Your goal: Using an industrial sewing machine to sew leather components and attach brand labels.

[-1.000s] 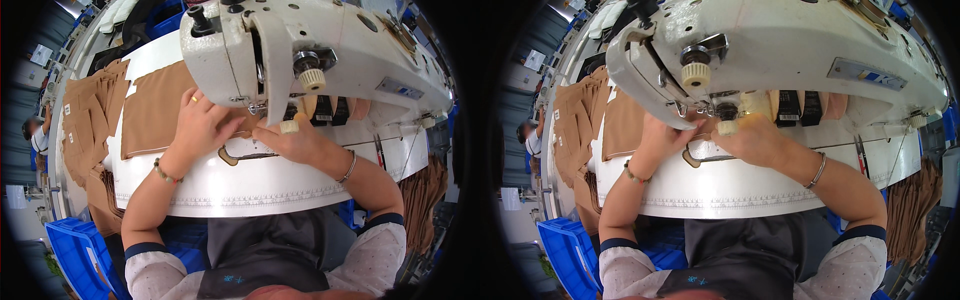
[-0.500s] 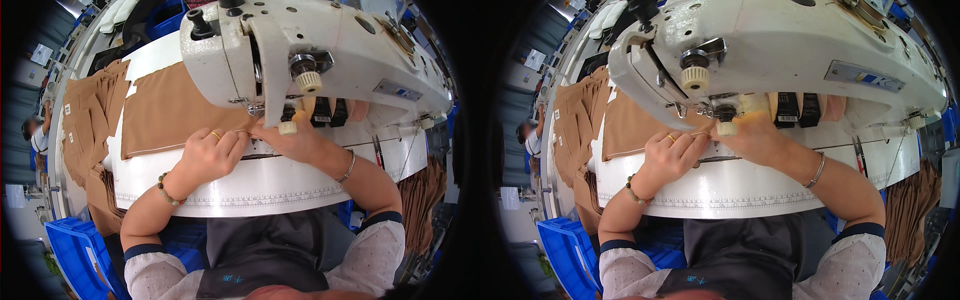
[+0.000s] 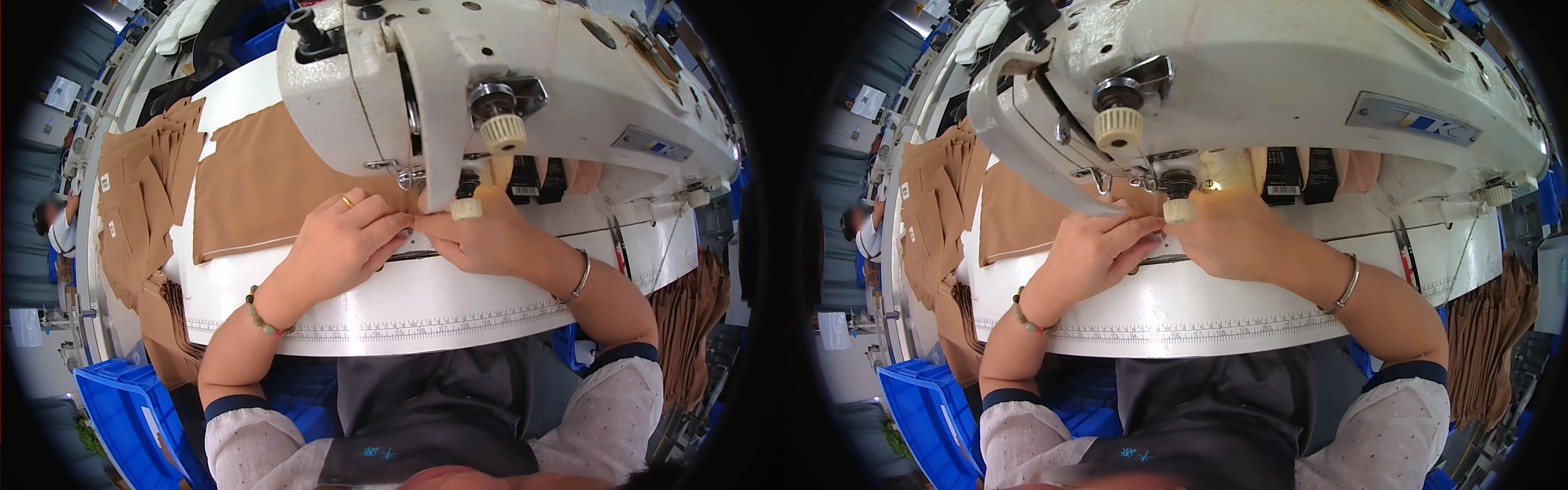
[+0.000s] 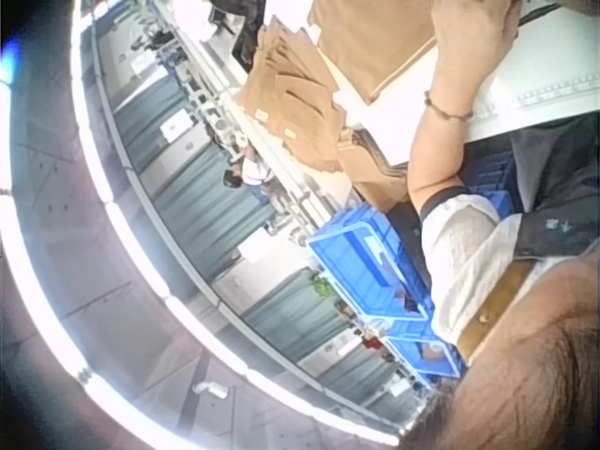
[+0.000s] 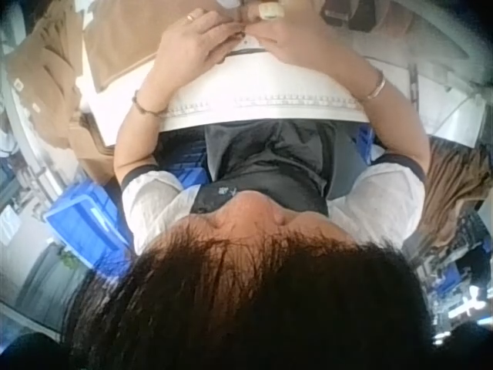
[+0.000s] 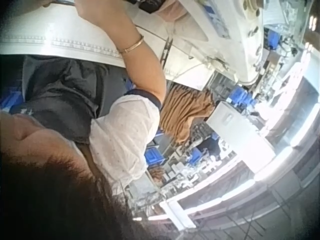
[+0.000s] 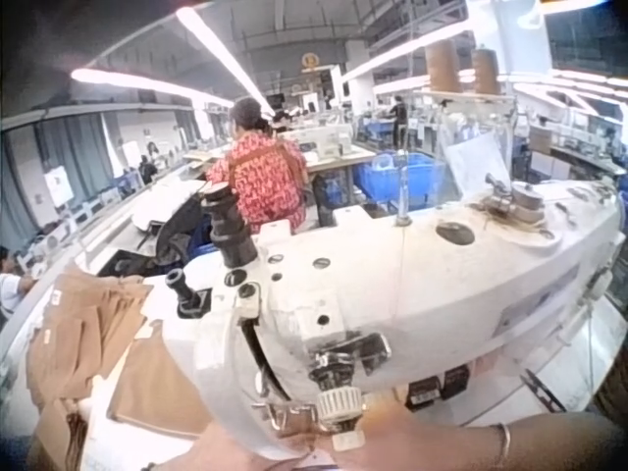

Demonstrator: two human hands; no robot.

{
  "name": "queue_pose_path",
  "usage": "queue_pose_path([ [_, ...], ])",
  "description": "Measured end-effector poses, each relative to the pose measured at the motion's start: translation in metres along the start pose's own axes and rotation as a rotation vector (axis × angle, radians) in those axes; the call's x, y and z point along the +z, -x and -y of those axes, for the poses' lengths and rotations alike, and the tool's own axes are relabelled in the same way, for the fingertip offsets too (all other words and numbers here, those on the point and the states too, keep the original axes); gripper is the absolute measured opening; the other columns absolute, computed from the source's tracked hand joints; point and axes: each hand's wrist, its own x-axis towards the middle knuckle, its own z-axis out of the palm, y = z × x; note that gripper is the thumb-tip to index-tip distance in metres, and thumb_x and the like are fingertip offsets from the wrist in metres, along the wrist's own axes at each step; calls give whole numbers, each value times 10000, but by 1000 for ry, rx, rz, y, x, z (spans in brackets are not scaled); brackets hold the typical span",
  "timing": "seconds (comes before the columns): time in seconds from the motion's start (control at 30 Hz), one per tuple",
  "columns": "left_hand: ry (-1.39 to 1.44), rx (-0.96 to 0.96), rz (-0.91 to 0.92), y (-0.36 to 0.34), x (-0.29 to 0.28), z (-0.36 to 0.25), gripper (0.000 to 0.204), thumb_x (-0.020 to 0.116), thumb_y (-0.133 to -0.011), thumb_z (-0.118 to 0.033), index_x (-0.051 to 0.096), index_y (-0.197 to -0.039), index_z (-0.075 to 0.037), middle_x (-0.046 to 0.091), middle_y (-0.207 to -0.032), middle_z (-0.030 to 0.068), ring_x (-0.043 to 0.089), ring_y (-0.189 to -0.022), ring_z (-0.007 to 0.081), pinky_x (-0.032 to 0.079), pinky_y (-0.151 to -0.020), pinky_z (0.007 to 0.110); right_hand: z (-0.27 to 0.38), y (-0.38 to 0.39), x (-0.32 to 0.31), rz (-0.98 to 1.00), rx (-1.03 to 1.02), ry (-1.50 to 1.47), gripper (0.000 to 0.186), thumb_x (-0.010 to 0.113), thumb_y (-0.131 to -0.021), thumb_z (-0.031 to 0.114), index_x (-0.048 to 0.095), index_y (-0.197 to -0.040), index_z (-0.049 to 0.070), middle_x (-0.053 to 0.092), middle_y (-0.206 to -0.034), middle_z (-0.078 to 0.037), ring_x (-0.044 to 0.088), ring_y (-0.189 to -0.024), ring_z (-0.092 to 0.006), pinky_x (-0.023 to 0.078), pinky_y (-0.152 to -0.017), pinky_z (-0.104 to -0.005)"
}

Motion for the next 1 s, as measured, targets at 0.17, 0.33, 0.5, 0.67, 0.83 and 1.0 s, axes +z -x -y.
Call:
queue_pose_path([
  [0.17,-70,33,51,5,-6,5,259,730,-738,-101,770,-993,-104,611,-885,-6,601,-792,179,540,-673,301,5,1,-13,81,108,-84,149,688,-780,111,734,-918,80,620,-731,-105,643,-642,-288,527,-594,-429],
  [0.33,-90,58,34,6,-5,3,223,710,-743,-102,772,-957,-92,606,-884,-10,599,-793,167,541,-667,302,-1,1,-16,158,204,-156,154,684,-776,115,732,-917,78,611,-737,-107,639,-639,-298,521,-587,-416],
  [0.5,-128,88,49,4,-5,2,224,705,-748,-111,766,-963,-91,588,-894,-7,595,-815,170,540,-664,300,0,1,-17,121,110,-93,157,697,-770,129,730,-913,74,616,-729,-91,645,-630,-280,521,-580,-409],
  [0.67,-122,80,66,5,-7,1,230,703,-747,-115,766,-968,-94,573,-890,-6,589,-818,168,541,-664,303,6,0,-19,119,-7,20,125,700,-776,140,726,-890,94,623,-696,-73,667,-630,-241,517,-562,-394],
  [0.83,-125,75,82,4,-6,0,243,698,-747,-115,769,-979,-97,601,-918,-17,593,-831,162,551,-676,295,4,3,-16,162,-15,63,62,695,-787,143,697,-835,104,597,-597,-55,660,-568,-232,512,-541,-383],
  [1.0,-108,81,94,4,-7,-1,288,687,-735,-112,774,-1009,-103,667,-994,-45,605,-858,151,565,-704,279,4,3,-13,128,-21,79,52,692,-791,141,680,-818,98,590,-585,-64,654,-555,-241,501,-523,-392],
])
